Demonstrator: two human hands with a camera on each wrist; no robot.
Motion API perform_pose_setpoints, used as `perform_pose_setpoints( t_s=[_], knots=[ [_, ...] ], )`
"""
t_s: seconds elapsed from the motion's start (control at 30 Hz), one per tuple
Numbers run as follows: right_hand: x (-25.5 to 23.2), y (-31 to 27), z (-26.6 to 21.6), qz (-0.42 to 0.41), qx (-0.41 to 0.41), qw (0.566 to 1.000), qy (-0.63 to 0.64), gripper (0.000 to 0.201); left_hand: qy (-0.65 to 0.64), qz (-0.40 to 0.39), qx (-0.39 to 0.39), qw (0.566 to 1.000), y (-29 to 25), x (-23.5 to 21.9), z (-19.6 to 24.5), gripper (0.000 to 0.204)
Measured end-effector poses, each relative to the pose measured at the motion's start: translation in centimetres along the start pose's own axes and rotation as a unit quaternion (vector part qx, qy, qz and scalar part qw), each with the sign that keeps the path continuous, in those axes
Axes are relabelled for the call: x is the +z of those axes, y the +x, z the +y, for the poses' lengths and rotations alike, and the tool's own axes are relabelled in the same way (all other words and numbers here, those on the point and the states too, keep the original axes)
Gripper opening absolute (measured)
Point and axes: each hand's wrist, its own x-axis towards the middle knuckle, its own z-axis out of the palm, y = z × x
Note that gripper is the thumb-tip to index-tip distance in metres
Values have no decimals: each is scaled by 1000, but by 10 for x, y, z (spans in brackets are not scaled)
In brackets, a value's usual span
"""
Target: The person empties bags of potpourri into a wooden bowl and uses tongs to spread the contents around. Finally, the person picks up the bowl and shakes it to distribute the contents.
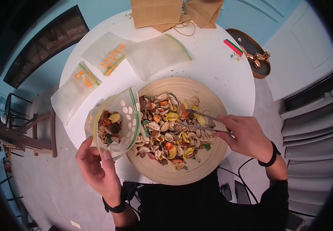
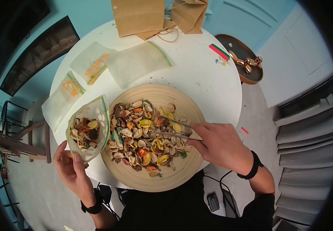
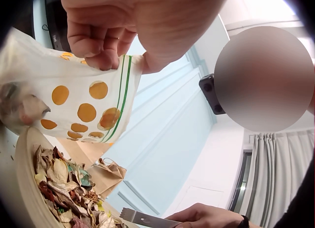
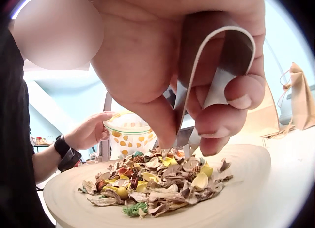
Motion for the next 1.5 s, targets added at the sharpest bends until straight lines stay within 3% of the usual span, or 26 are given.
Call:
perform_pose_setpoints(
  t_s=[0.1, 0.33, 0.43, 0.53, 0.63, 0.77, 0.97, 1.17, 1.27, 1.37, 1.5],
  knots=[
    [-5, 0, -3, 1, -67, 997, -46, 38, 0, -1, 17, 1000, 1, -2, -4, 40],
    [-14, -24, -2, -20, -104, 991, -75, 49, 7, -5, 8, 1000, -1, -3, 0, 40],
    [-10, -36, -9, -93, -147, 983, -56, 57, -27, -9, -31, 999, 0, -4, 5, 45],
    [4, -35, -9, -105, -148, 978, -99, 55, -29, -2, -29, 999, 1, -4, 4, 44],
    [17, -26, 0, -25, -142, 982, -121, 54, -19, 1, -28, 999, 0, -5, 4, 44],
    [4, -31, -8, -26, -116, 986, -118, 55, -17, 2, -23, 1000, 0, -4, 6, 43],
    [22, -52, -18, -74, -212, 969, -101, 52, -10, 13, -9, 1000, 6, -2, 3, 40],
    [35, -38, -4, 1, -157, 971, -181, 57, 4, 10, 2, 1000, 6, -3, 2, 39],
    [25, -38, -1, 27, -121, 980, -156, 63, 2, 9, -11, 1000, 5, -3, 5, 41],
    [13, -46, 1, 26, -77, 985, -152, 68, 13, 13, -7, 1000, 4, 0, 3, 39],
    [2, -64, 5, -5, -77, 989, -127, 69, 14, 14, 1, 1000, 3, 2, 1, 37]
  ],
)
